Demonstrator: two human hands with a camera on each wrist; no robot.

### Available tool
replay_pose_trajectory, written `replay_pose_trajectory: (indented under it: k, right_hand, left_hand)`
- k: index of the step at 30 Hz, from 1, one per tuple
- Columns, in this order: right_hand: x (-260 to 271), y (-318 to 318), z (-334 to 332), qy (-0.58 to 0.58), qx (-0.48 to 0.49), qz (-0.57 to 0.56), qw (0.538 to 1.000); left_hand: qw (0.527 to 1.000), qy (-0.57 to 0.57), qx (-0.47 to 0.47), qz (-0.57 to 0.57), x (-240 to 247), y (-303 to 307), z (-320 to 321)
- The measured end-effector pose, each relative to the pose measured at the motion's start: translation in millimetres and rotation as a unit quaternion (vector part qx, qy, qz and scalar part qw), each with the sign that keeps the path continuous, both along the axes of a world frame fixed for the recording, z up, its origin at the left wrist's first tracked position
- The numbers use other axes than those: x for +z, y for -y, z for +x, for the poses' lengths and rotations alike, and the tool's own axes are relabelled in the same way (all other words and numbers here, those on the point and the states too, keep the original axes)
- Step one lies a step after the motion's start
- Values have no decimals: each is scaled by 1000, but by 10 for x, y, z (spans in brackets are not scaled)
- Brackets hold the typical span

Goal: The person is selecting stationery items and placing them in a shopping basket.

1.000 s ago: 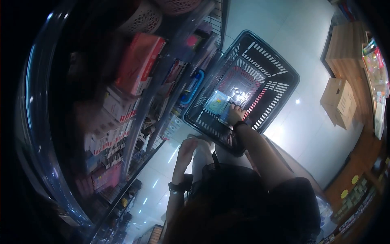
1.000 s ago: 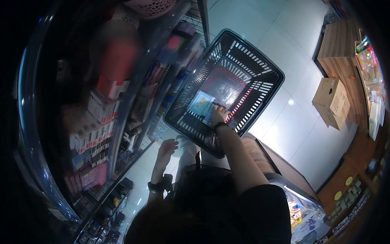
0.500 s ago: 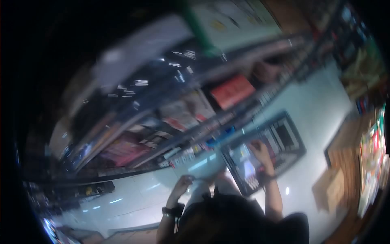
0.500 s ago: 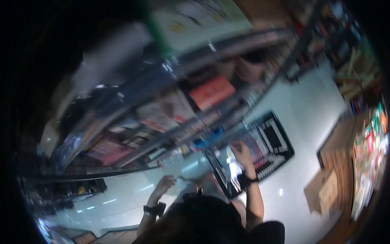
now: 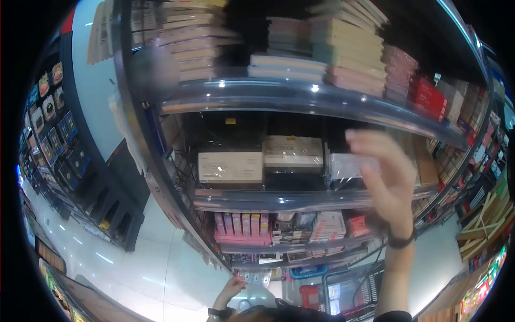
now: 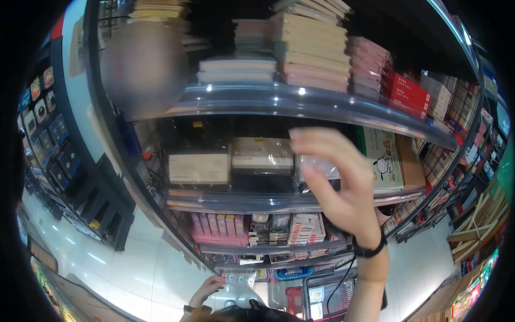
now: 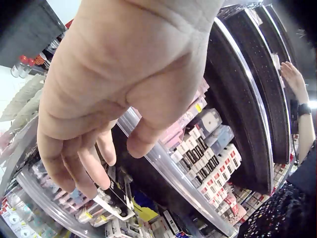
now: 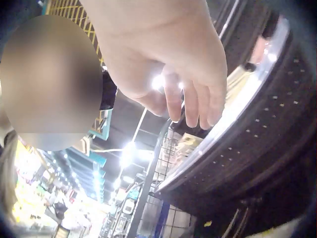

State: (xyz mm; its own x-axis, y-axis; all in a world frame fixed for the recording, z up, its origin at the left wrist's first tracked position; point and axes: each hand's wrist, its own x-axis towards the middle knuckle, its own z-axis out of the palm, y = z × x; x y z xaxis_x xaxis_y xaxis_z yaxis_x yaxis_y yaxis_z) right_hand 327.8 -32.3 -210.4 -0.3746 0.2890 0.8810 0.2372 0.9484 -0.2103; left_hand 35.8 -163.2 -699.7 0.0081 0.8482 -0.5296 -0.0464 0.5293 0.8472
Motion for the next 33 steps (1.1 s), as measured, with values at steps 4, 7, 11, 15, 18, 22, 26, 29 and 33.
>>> replay_pose_trajectory:
  k: [4, 7, 11, 15, 18, 22, 26, 29, 33]
  right_hand:
    - [679, -260, -667, 19, -93, 195, 976]
    - [956, -521, -1014, 107, -149, 145, 972]
    - [1193, -690, -1156, 238, -170, -68, 954]
    - [1186, -663, -1245, 236, -195, -3, 952]
    - [1267, -633, -1313, 229, -211, 10, 950]
    - [1319, -456, -1360, 205, -263, -12, 943]
    - [1033, -350, -1369, 178, -232, 105, 951]
    - [886, -386, -1375, 170, -252, 179, 936]
    - [864, -384, -1294, 198, -242, 238, 920]
  left_hand:
    - [1000, 4, 13, 16, 1, 6, -220]
    - [999, 22, 26, 30, -61, 24, -414]
    - [998, 55, 32, 9, -170, 17, -587]
    - [998, 52, 22, -20, -314, -62, -660]
    - [998, 69, 10, -4, -412, -131, -633]
    - [997, 67, -23, 4, -371, -230, -632]
    - [998, 45, -47, -24, -358, -340, -584]
    - [997, 39, -71, -19, -129, -308, -591]
    - [993, 24, -105, -40, -359, -353, -614]
